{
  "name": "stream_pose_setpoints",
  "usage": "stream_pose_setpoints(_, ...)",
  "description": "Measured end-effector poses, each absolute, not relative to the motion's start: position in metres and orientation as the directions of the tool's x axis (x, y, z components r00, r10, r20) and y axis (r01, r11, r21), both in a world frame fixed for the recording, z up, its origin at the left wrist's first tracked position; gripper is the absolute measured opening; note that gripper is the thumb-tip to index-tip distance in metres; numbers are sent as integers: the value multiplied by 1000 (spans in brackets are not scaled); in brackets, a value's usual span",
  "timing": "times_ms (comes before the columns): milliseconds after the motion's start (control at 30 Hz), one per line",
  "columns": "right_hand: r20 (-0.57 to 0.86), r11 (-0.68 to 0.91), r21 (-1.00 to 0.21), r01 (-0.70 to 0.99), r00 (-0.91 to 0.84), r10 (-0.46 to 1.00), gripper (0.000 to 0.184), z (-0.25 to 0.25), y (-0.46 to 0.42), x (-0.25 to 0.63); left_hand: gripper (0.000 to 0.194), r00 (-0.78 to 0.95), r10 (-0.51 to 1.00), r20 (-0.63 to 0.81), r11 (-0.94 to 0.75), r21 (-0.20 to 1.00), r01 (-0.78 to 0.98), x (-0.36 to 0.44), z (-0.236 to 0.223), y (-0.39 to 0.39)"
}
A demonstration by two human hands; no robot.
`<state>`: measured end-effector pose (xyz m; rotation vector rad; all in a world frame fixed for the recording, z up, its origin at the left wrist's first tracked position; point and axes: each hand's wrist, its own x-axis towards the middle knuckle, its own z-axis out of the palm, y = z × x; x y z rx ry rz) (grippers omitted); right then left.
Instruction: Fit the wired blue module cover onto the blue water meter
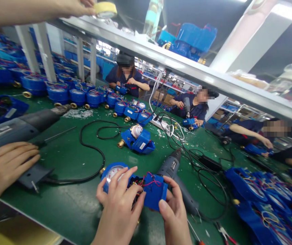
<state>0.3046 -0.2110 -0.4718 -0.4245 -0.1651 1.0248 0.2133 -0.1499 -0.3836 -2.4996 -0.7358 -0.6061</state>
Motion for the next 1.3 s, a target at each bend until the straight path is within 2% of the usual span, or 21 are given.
stream_pose_setpoints(167,-20,453,-444,-773,514,858,85,-476,-211,304,10,780,349,520,-767,-319,556,213,-385,-149)
stream_pose_setpoints(333,-10,465,-422,-778,517,856,84,-478,-211,303,9,781,332,529,-772,-324,547,215,-385,-150)
stream_pose_setpoints(500,-44,447,-393,-803,503,863,88,-478,-210,302,11,841,250,480,-766,-433,475,209,-379,-149)
stream_pose_setpoints(667,-113,338,-351,-873,398,910,91,-479,-210,305,30,829,208,518,-804,-392,447,198,-372,-158)
stream_pose_setpoints(767,-149,310,-272,-911,358,922,88,-480,-209,307,31,787,257,561,-730,-421,539,189,-381,-165)
stream_pose_setpoints(833,-160,292,-244,-925,336,928,86,-480,-208,307,41,763,335,552,-646,-455,613,182,-392,-166)
stream_pose_setpoints(900,-159,278,-239,-930,320,934,84,-480,-208,309,48,741,401,538,-588,-469,659,174,-404,-164)
stream_pose_setpoints(1000,-153,277,-284,-918,328,932,81,-480,-207,315,42,760,380,527,-631,-453,630,166,-412,-155)
stream_pose_setpoints(1100,-158,296,-333,-895,363,918,79,-482,-205,321,48,811,335,479,-738,-401,542,157,-405,-143)
stream_pose_setpoints(1200,-169,312,-348,-884,386,907,76,-486,-205,322,56,854,365,372,-792,-358,494,146,-387,-127)
stream_pose_setpoints(1300,-212,283,-305,-909,354,911,80,-491,-209,317,59,889,344,302,-798,-405,447,136,-365,-108)
